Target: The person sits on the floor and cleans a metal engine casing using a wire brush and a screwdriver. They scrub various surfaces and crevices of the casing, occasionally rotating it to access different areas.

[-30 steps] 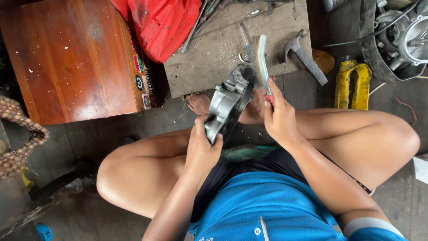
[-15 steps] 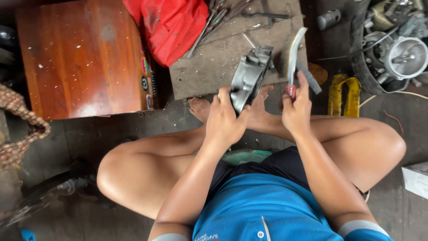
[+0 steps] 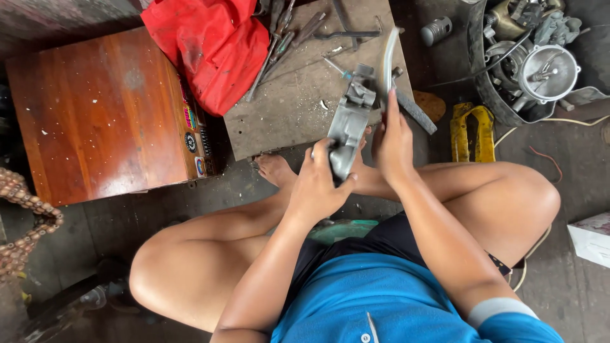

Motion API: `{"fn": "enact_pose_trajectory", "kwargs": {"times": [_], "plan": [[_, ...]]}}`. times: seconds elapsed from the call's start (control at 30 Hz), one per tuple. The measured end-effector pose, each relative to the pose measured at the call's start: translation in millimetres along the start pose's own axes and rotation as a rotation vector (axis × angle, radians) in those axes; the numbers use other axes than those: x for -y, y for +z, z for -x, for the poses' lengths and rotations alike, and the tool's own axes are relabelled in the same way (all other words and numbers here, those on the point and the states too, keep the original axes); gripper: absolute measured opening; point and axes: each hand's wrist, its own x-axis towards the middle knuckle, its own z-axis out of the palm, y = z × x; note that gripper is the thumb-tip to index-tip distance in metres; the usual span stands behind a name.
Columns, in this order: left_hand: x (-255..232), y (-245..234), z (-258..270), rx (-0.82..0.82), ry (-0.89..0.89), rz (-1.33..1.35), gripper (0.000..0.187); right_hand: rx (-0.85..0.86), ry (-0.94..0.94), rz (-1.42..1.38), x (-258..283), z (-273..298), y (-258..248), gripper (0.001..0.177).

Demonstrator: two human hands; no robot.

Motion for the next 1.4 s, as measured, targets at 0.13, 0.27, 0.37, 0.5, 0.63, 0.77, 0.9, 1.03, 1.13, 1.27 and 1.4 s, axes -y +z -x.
{"fn": "enact_pose_trajectory", "kwargs": {"times": [0.13,0.27,0.37,0.5,0.63,0.77,0.9,1.03,1.13,1.27,1.4], "plan": [[-13.8,9.2,-5.1,-0.028,0.083,0.045,0.073,-0.056,-0.024,0.012,-14.1,-22.6,17.0,0.079],[-9.8,13.3,-11.3,-0.081,0.067,0.095,0.073,-0.074,-0.082,0.027,14.8,14.9,16.6,0.081],[-10.7,12.5,-14.1,-0.059,0.061,0.042,0.071,0.052,0.055,0.133,2.6,-2.2,17.5,0.089],[-16.8,15.8,-13.2,-0.075,0.070,0.062,0.071,0.027,0.002,0.204,4.5,-44.9,19.5,0.083],[-11.8,9.9,-14.2,-0.098,0.019,0.117,0.070,0.018,-0.107,0.343,4.0,-2.8,21.4,0.087],[-7.4,-0.3,-13.7,-0.082,0.034,0.118,0.070,0.027,-0.117,0.381,0.7,14.4,21.7,0.081],[7.5,8.8,-10.7,-0.126,0.126,0.049,0.067,0.331,0.079,0.329,12.6,-79.6,-6.4,0.096],[17.1,11.3,-4.2,-0.142,0.181,0.071,0.068,0.208,0.137,0.077,7.0,-105.4,-27.5,0.064],[10.2,4.8,-2.4,-0.115,0.107,0.097,0.075,0.079,0.071,-0.093,5.1,-59.0,-34.4,0.062],[5.8,-12.8,-5.0,-0.091,0.084,0.126,0.081,0.060,0.204,-0.265,3.4,18.7,-29.1,0.064],[7.3,-22.2,-5.1,-0.091,0.092,0.142,0.082,0.049,0.146,-0.152,9.5,32.5,-13.5,0.069]]}}
